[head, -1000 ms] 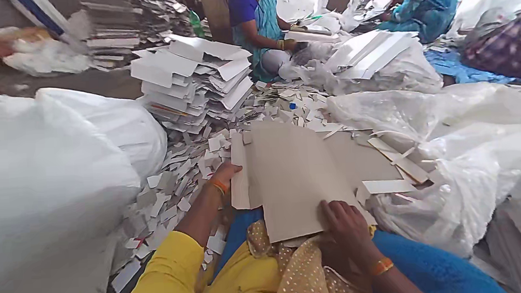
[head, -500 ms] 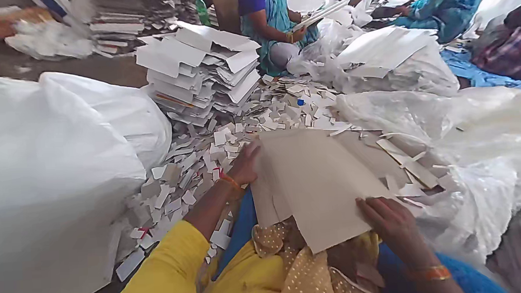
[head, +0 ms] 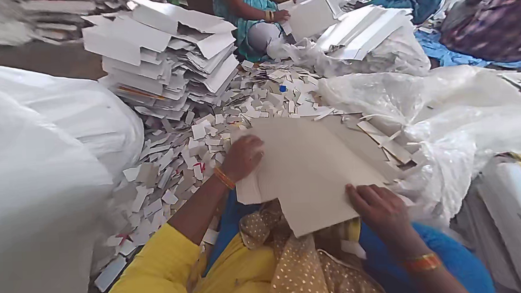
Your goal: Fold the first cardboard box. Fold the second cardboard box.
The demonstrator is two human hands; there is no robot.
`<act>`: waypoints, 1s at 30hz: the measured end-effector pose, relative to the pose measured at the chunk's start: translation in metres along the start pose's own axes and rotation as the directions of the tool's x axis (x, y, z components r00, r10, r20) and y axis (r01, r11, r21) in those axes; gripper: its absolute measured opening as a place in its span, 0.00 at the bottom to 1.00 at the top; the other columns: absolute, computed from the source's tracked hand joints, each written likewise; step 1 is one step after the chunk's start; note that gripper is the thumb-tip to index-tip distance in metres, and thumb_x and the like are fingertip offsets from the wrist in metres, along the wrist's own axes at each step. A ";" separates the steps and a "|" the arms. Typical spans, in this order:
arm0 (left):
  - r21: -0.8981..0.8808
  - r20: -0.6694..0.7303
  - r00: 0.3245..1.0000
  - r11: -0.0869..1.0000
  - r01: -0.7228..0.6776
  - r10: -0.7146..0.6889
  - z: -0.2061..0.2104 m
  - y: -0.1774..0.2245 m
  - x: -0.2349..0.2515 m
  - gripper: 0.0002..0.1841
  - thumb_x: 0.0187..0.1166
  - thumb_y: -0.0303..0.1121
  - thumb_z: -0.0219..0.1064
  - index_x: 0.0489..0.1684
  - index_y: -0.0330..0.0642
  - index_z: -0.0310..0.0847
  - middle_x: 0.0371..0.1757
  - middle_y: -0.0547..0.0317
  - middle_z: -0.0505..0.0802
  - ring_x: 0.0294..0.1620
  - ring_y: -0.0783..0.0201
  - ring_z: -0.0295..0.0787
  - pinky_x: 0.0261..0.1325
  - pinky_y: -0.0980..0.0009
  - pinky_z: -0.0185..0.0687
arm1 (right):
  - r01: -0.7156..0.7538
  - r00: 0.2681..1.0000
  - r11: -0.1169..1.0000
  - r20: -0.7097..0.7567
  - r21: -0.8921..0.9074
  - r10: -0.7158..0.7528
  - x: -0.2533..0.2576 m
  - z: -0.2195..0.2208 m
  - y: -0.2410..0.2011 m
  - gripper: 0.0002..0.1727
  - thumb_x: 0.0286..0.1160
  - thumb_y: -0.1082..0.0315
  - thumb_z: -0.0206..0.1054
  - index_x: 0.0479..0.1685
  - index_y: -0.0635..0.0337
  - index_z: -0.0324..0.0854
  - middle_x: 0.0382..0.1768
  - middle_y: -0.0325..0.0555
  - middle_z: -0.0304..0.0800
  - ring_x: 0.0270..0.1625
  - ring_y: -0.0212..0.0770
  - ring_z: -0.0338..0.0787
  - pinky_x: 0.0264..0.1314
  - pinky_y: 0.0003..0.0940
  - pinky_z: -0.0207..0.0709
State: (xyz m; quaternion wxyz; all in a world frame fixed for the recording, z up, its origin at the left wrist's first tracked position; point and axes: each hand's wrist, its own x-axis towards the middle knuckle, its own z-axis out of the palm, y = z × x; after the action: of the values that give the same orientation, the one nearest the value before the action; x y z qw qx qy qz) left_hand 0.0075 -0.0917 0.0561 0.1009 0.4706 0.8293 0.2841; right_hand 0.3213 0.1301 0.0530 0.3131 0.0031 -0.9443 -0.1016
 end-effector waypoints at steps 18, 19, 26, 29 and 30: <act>0.099 -0.065 0.941 0.936 0.337 -0.331 -0.023 -0.026 0.020 0.27 0.77 0.22 0.64 0.79 0.36 0.75 0.82 0.35 0.75 0.84 0.35 0.68 0.82 0.37 0.65 | 0.173 0.985 0.984 -0.008 -0.043 -0.174 -0.027 -0.010 0.030 0.15 0.83 0.73 0.53 0.40 0.62 0.89 0.27 0.49 0.87 0.30 0.49 0.87 0.30 0.41 0.75; 0.069 -0.008 0.940 0.937 0.342 -0.342 -0.016 -0.029 0.032 0.27 0.81 0.26 0.63 0.82 0.36 0.72 0.83 0.37 0.75 0.84 0.38 0.69 0.83 0.39 0.64 | 0.182 0.983 0.982 -0.004 -0.043 -0.182 -0.027 -0.012 0.030 0.15 0.83 0.73 0.53 0.41 0.62 0.89 0.27 0.50 0.87 0.30 0.49 0.87 0.30 0.41 0.76; -0.236 0.195 0.914 0.888 0.395 -0.355 0.042 -0.057 0.054 0.31 0.95 0.42 0.47 0.95 0.42 0.48 0.88 0.35 0.68 0.88 0.40 0.65 0.88 0.43 0.57 | 0.125 0.992 0.992 0.009 -0.030 -0.125 -0.032 -0.025 0.027 0.13 0.82 0.73 0.56 0.42 0.59 0.89 0.31 0.47 0.90 0.34 0.48 0.90 0.32 0.41 0.79; -0.341 0.171 0.898 0.830 0.441 -0.406 0.044 -0.055 0.046 0.33 0.93 0.40 0.52 0.95 0.40 0.46 0.86 0.32 0.70 0.87 0.40 0.65 0.86 0.43 0.59 | 0.082 0.995 0.996 -0.057 -0.034 -0.084 -0.029 -0.024 0.036 0.12 0.82 0.74 0.57 0.41 0.60 0.89 0.28 0.48 0.88 0.29 0.48 0.86 0.29 0.40 0.77; -0.366 0.187 0.885 0.806 0.465 -0.426 0.044 -0.051 0.044 0.33 0.93 0.40 0.52 0.95 0.39 0.46 0.84 0.30 0.71 0.86 0.38 0.67 0.84 0.42 0.60 | 0.056 0.995 0.998 -0.085 -0.036 -0.059 -0.026 -0.026 0.041 0.12 0.81 0.74 0.57 0.41 0.60 0.89 0.27 0.48 0.88 0.28 0.48 0.86 0.28 0.40 0.76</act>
State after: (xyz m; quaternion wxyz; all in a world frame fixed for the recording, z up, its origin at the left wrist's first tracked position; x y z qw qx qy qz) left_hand -0.0341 -0.0583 -0.0038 0.2984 0.2451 0.8345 0.3930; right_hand 0.3598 0.1666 0.0664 0.3505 0.0294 -0.9276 -0.1261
